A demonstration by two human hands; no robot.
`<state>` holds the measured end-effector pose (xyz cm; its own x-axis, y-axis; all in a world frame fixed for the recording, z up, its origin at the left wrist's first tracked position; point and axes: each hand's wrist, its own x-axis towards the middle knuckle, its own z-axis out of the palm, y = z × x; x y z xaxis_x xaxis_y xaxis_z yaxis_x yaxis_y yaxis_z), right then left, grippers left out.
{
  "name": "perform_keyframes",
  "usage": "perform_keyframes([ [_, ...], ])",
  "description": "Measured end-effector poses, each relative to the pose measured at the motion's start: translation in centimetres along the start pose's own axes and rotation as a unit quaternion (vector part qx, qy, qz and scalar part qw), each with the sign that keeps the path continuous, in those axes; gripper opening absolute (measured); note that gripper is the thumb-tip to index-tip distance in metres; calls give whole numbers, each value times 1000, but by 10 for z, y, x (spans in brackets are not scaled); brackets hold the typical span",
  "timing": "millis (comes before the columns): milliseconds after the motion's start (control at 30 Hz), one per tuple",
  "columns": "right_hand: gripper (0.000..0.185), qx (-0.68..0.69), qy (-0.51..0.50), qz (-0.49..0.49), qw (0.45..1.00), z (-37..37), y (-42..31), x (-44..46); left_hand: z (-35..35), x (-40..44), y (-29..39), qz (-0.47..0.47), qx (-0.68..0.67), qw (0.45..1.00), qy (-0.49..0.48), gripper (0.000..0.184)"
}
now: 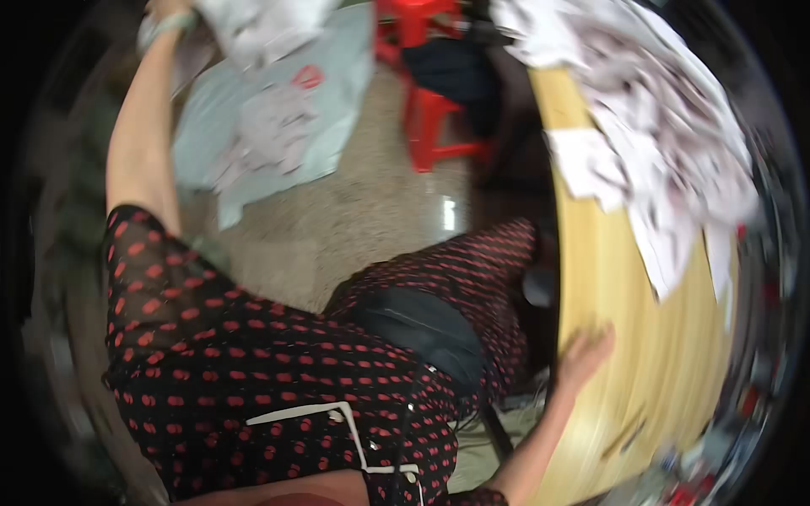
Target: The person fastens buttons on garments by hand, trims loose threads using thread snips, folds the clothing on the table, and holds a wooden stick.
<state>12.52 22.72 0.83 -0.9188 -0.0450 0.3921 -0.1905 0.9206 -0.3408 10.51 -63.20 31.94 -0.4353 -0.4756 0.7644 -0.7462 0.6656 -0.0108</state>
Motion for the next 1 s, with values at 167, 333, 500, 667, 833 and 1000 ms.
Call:
perform_keyframes([
  [167,44,15,1,11,1000,-1,-17,1,236,-103,45,-16,195,942,-273,68],
  [333,36,16,-73,42,996,-19,2,12,222,-193,275,127,-96,917,-366,55],
  [500,31,1,-55,43,998,-18,39,45,74,-221,471,302,-264,856,-326,49],
  [667,28,-24,25,8,999,2,53,67,-10,-214,622,379,-398,814,-188,47],
  [833,31,3,2,36,999,-7,53,70,-147,-225,739,418,-445,782,-124,54],
  [1000,33,17,-9,50,999,-11,55,72,-185,-270,826,311,-417,853,-54,41],
])
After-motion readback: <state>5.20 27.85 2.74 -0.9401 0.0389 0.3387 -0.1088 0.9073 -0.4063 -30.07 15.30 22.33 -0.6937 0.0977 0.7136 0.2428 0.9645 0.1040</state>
